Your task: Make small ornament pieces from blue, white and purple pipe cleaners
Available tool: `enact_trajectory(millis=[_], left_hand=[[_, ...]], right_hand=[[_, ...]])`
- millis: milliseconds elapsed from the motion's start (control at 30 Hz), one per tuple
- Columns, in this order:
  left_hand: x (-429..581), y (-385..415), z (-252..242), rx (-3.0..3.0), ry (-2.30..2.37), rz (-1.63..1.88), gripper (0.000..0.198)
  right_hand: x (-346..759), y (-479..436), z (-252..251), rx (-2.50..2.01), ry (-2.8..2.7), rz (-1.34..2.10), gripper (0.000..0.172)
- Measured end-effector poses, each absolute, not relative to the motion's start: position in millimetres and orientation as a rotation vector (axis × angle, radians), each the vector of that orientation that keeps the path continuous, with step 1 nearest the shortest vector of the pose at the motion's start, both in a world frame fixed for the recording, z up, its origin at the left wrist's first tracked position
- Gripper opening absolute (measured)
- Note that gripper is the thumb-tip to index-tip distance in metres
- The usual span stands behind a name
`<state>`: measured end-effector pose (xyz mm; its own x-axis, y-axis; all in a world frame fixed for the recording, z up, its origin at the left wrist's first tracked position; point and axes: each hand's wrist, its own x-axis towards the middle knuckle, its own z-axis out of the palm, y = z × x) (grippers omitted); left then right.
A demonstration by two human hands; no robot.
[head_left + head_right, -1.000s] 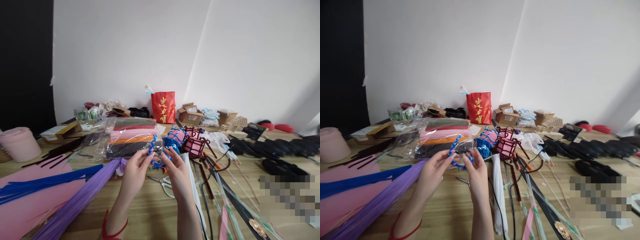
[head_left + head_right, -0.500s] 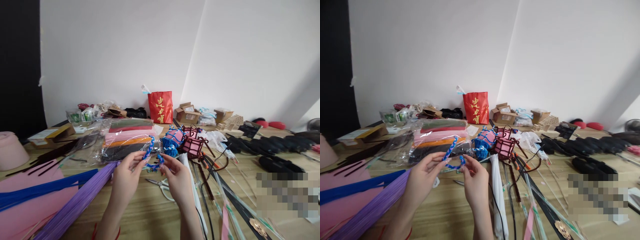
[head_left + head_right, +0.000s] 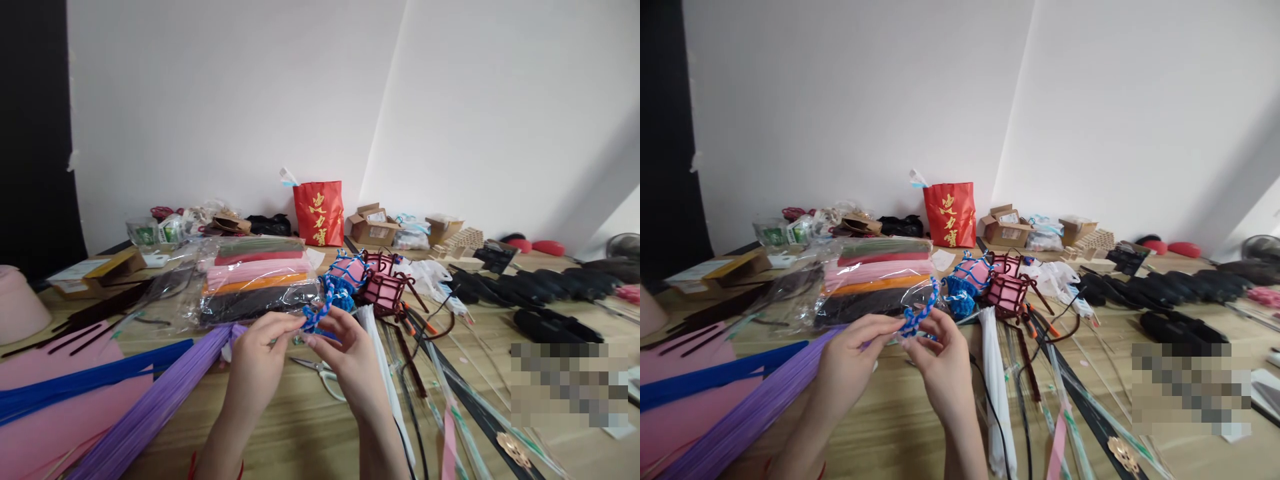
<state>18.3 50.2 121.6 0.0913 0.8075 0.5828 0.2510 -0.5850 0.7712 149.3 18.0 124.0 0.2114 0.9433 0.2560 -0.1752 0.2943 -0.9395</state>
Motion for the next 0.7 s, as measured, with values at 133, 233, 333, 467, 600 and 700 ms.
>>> enact_trajectory(millis=[133,233,333,467,600,700], left_hand=[[14.8,48.9,126.6,1.793,0.947,1.405,0.011],[13.0,44.7,132.6,1.588,0.868,1.229,0.026],[13.7,41.5,135.4,1.424,0.875,1.169,0.04],[18.6,42.2,133.7,1.519,0.873,1.241,0.029],[20.8,43.8,133.3,1.554,0.906,1.313,0.022],[17.2,43.7,134.8,1.487,0.871,1.319,0.021]], right_hand=[[151.5,16.3,128.8,-0.893,-0.976,0.951,0.026],[152.5,15.0,130.5,-0.866,-0.964,0.928,0.025],[151.5,13.2,131.1,-0.821,-0.985,0.946,0.023],[147.8,12.4,130.0,-0.778,-1.01,0.989,0.022],[144.5,12.6,129.7,-0.793,-1.026,0.991,0.021],[142.1,10.2,132.7,-0.808,-1.008,1.01,0.022]])
